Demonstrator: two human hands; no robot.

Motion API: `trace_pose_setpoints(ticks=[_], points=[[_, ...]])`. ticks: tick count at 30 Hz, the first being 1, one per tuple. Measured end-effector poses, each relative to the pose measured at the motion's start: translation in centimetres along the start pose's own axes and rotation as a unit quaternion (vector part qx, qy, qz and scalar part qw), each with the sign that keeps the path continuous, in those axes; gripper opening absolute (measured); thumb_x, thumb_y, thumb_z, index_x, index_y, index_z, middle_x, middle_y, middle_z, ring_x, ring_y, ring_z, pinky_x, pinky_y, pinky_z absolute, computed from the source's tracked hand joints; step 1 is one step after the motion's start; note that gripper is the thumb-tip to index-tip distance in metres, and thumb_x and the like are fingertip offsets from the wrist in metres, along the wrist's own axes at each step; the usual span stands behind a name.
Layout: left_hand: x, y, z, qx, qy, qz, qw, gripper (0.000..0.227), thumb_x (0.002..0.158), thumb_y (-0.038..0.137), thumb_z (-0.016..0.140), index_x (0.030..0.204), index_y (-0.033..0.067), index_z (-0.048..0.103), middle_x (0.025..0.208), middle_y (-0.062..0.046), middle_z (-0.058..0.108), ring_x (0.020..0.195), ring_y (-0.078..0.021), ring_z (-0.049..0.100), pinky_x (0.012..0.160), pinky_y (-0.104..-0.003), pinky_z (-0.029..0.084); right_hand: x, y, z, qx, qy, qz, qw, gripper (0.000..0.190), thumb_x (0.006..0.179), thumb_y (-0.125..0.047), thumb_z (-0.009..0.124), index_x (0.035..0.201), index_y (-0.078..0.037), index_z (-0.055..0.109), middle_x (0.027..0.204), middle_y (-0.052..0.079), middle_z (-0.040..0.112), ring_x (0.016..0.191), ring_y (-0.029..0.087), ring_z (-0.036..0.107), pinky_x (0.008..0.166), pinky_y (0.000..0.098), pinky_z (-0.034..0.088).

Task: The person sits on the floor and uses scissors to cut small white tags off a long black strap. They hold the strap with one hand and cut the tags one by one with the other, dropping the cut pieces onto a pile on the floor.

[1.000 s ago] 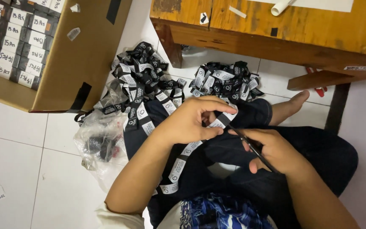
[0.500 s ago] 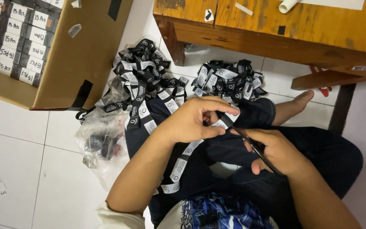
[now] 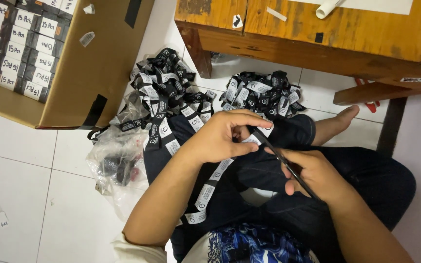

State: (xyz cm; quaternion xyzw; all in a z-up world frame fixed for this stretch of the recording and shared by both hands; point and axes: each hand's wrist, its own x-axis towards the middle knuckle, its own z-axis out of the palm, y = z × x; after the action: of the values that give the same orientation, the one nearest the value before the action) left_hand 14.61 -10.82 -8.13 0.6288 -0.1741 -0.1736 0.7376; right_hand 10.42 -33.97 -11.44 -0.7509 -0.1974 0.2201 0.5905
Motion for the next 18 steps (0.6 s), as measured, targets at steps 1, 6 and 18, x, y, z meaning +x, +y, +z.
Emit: trace_pose_setpoints(ticks=[1, 6, 18], points=[[0.1, -0.1, 0.0, 0.0, 0.0, 0.0, 1.0, 0.04, 0.063, -0.011, 0.066, 0.1, 0.0021, 0.062, 0.094, -0.011, 0.06, 0.057, -0.0112, 0.056, 0.052, -0.022, 0.045, 0.0, 0.2, 0.0, 0.0, 0.0, -0.001, 1.0, 0.08, 0.044, -0.043, 0.072, 0.114, -0.008, 0.057, 0.05, 0.002, 0.055, 0.042, 0.011, 0.054, 0.038, 0.0208, 0.043], [0.4, -0.2, 0.0, 0.008, 0.01, -0.011, 1.0, 0.04, 0.063, -0.01, 0.065, 0.102, 0.0022, 0.061, 0.096, -0.011, 0.06, 0.059, -0.0107, 0.054, 0.054, -0.022, 0.045, 0.2, 0.2, 0.2, -0.029, 0.033, -0.003, 0.999, 0.075, 0.044, -0.04, 0.074, 0.11, -0.008, 0.059, 0.047, 0.002, 0.056, 0.041, 0.012, 0.055, 0.037, 0.0215, 0.043], [1.9, 0.8, 0.3, 0.098, -0.001, -0.054, 0.994, 0.046, 0.061, -0.007, 0.064, 0.105, 0.0039, 0.06, 0.097, -0.015, 0.06, 0.058, -0.0155, 0.054, 0.052, -0.025, 0.046, -0.2, 1.0, -0.9, -0.066, 0.086, 0.025, 0.994, 0.071, 0.043, -0.041, 0.076, 0.105, -0.009, 0.063, 0.047, 0.004, 0.058, 0.041, 0.014, 0.054, 0.039, 0.0236, 0.042]])
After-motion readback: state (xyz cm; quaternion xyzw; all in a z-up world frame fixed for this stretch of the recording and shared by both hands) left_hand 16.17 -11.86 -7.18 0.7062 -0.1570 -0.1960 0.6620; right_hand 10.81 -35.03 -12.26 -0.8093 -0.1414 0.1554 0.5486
